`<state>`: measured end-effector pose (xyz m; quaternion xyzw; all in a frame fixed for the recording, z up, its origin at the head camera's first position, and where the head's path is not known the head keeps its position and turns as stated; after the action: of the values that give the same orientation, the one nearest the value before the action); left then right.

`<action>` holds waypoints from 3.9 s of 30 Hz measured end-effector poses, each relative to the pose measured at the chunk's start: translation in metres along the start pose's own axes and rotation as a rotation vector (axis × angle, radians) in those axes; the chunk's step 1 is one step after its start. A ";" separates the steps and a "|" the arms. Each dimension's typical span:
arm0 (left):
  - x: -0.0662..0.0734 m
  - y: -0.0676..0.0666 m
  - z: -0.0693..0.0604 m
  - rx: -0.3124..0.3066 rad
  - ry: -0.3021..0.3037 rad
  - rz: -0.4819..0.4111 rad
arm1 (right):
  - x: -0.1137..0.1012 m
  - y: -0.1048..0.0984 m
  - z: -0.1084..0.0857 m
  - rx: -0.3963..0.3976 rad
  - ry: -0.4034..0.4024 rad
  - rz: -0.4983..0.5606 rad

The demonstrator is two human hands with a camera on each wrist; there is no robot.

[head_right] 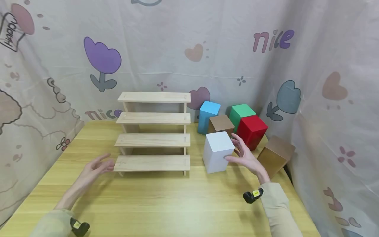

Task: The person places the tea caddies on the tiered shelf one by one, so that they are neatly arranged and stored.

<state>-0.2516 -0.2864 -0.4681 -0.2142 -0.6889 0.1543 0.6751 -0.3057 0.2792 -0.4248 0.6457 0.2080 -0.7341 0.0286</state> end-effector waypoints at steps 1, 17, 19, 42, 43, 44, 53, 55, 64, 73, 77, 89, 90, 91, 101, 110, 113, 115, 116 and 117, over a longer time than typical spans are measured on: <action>-0.002 0.001 0.000 -0.012 -0.009 -0.016 | 0.002 0.000 0.000 -0.001 0.003 0.013; -0.013 0.020 0.008 -0.178 -0.094 -0.213 | 0.012 0.008 0.009 -0.047 0.003 0.085; -0.014 0.020 0.009 -0.163 -0.106 -0.232 | 0.013 0.010 0.011 -0.052 0.007 0.088; -0.014 0.022 0.011 -0.177 -0.196 -0.399 | 0.021 0.015 0.018 -0.126 0.058 0.060; -0.014 0.022 0.011 -0.180 -0.199 -0.397 | 0.020 0.015 0.018 -0.129 0.053 0.056; -0.013 0.022 0.011 -0.184 -0.201 -0.393 | 0.018 0.016 0.018 -0.132 0.048 0.053; -0.015 0.024 0.013 -0.168 -0.214 -0.373 | 0.012 0.019 0.019 -0.128 0.047 0.007; -0.015 0.025 0.013 -0.168 -0.213 -0.375 | 0.010 0.019 0.019 -0.128 0.042 -0.008; -0.018 0.024 0.015 -0.167 -0.230 -0.388 | -0.012 0.020 0.021 -0.046 -0.003 -0.021; -0.017 0.024 0.016 -0.158 -0.222 -0.381 | -0.047 0.024 0.031 0.010 -0.122 0.016; -0.016 0.023 0.017 -0.147 -0.205 -0.334 | -0.062 0.029 0.036 0.015 -0.183 0.038; -0.015 0.022 0.016 -0.130 -0.212 -0.302 | -0.107 0.036 0.054 0.079 -0.229 0.027; -0.015 0.022 0.017 -0.130 -0.212 -0.302 | -0.111 0.036 0.056 0.078 -0.240 0.027; -0.015 0.022 0.017 -0.128 -0.214 -0.305 | -0.115 0.037 0.059 0.078 -0.251 0.028; -0.015 0.021 0.017 -0.128 -0.213 -0.289 | -0.150 0.039 0.089 0.087 -0.293 0.103; -0.016 0.021 0.017 -0.134 -0.211 -0.298 | -0.179 0.046 0.118 0.072 -0.303 0.087; -0.016 0.021 0.016 -0.135 -0.211 -0.286 | -0.189 0.047 0.127 0.081 -0.299 0.068; -0.016 0.021 0.016 -0.135 -0.212 -0.284 | -0.196 0.047 0.135 0.092 -0.289 0.049; -0.016 0.022 0.017 -0.136 -0.211 -0.286 | -0.199 0.048 0.139 0.098 -0.280 0.036; -0.017 0.022 0.017 -0.135 -0.210 -0.287 | -0.202 0.048 0.143 0.102 -0.272 0.022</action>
<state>-0.2666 -0.2748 -0.4940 -0.1416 -0.7879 0.0314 0.5985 -0.3910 0.1406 -0.2328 0.5432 0.1573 -0.8242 0.0316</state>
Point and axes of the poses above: each hand's wrist, its own z-axis towards the middle knuckle, its own y-axis out of the palm, x = y × z, the point moved 8 cm from there along z, towards the middle knuckle, and after that the axes turned 8 degrees about z, right-handed, at the moved point
